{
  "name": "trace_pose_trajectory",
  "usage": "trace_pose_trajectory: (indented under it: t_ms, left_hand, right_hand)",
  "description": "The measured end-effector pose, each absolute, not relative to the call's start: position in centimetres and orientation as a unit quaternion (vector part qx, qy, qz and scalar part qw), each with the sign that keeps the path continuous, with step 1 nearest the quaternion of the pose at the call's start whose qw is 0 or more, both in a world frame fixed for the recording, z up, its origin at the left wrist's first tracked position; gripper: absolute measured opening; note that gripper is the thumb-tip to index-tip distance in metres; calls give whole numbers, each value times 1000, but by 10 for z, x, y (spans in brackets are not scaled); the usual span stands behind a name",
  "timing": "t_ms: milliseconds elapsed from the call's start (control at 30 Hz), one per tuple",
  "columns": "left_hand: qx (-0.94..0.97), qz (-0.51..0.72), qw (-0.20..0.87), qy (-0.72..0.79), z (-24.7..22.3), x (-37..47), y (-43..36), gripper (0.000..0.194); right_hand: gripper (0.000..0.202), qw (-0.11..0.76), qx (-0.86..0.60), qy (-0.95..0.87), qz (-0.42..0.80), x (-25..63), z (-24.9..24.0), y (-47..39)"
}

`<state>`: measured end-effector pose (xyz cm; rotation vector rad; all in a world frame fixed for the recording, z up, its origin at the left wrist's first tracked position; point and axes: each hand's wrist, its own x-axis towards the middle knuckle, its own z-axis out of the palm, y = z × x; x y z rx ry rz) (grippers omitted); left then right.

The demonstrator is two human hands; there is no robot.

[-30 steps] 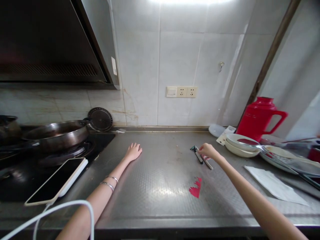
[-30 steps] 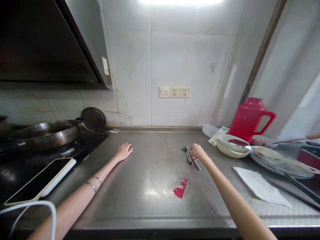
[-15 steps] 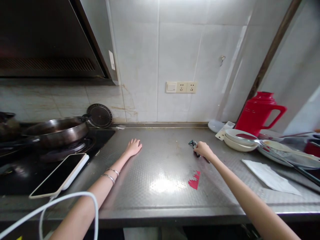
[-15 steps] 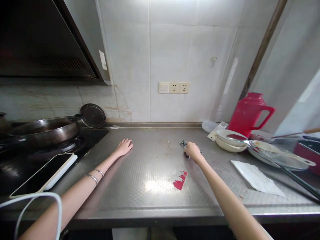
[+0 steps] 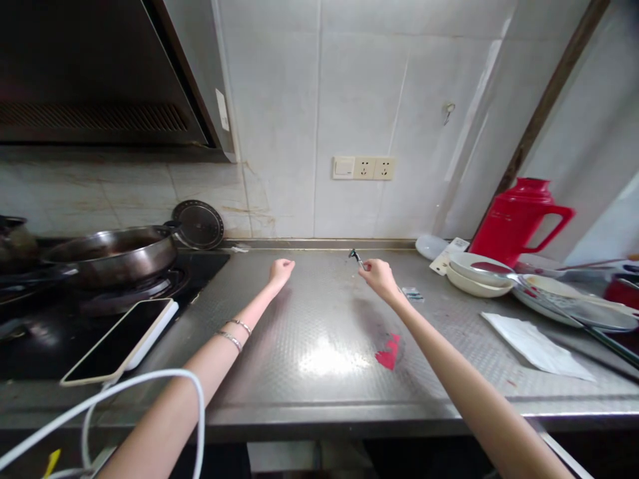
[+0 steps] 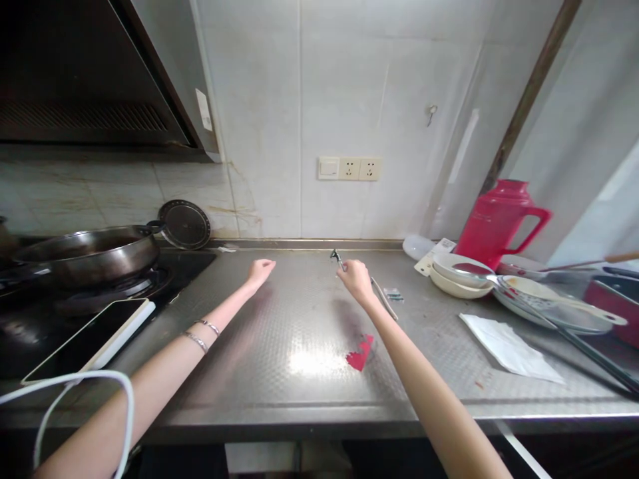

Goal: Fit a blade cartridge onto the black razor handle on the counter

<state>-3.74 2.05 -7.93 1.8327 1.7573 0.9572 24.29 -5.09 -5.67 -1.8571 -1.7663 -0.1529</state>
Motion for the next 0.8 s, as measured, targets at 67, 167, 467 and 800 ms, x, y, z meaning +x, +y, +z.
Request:
trace_pose_trajectory:
  t_ms: [67,167,467,800]
  left_hand:
    - [660,352,280,602,-72,-16,15,38]
    - [653,358,361,562,-66,12,4,39]
    - [607,380,473,513,-60,35,-14,43]
    - [582,390,512,497,-67,33,-14,42]
  right_hand:
    - [28,297,-678,-670,-57,222,-55,-49]
    - [27,313,-657,-684,-52,194,-54,-48]
    - [25,321,-643,-695,-31,160,-58,-52]
    - [23,332,-638,-695,-14,150,-61,-54]
